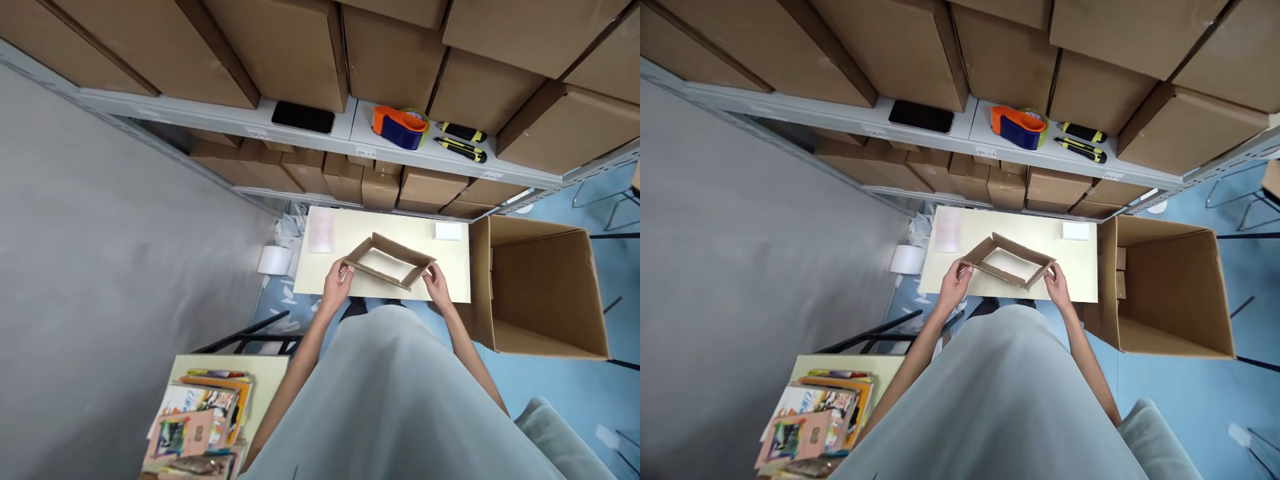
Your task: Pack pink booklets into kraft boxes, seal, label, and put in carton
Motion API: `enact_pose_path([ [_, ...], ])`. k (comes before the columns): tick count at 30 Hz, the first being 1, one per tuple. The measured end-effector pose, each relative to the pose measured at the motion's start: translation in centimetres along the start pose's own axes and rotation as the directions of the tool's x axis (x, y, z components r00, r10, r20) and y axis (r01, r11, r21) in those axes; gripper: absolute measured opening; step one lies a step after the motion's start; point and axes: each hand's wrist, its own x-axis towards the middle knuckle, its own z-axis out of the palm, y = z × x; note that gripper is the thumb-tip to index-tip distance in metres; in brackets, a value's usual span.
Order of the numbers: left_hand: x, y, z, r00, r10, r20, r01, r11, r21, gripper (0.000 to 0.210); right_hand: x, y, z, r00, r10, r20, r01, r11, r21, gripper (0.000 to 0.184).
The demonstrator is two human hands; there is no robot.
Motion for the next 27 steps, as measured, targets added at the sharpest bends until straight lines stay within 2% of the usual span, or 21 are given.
enact_pose_path([
  [5,0.8,0.0,-1.6,0.992,-0.018,0.123,0.008,0.997,0.078,0.034,-1.4,-1.0,3.2,0.99,0.067,-0.12,-0.073,0.997,-0.041,0.07],
  [9,1.5,1.6,-2.9,0.989,0.051,0.137,-0.083,0.967,0.241,0.036,-4.0,-2.6,4.4,0.965,0.15,-0.214,-0.168,0.984,-0.067,0.082],
  [12,2.7,2.8,-3.2,0.977,0.107,0.183,-0.174,0.895,0.411,0.037,-6.2,-3.7,4.8,0.941,0.198,-0.273,-0.252,0.951,-0.18,0.086],
  [14,3.5,3.1,-3.0,0.967,0.115,0.225,-0.212,0.855,0.473,0.032,-7.2,-4.3,4.9,0.926,0.214,-0.31,-0.305,0.909,-0.284,0.079],
  [17,4.5,3.2,-2.3,0.953,0.118,0.279,-0.255,0.808,0.531,0.02,-7.7,-5.1,5.0,0.931,0.199,-0.306,-0.322,0.841,-0.434,0.042],
  [19,4.9,3.2,-1.8,0.945,0.136,0.299,-0.291,0.77,0.568,0.012,-7.3,-5.9,5.0,0.943,0.174,-0.285,-0.306,0.792,-0.529,0.024],
  [23,5.2,4.0,-1.3,0.949,0.183,0.256,-0.306,0.726,0.616,0.012,-5.6,-7.9,4.5,0.951,0.081,-0.299,-0.27,0.685,-0.676,0.015],
  [27,4.5,5.5,-1.4,0.965,0.218,0.145,-0.26,0.74,0.621,0.009,-3.5,-9.8,3.3,0.96,-0.061,-0.273,-0.167,0.659,-0.734,0.015],
])
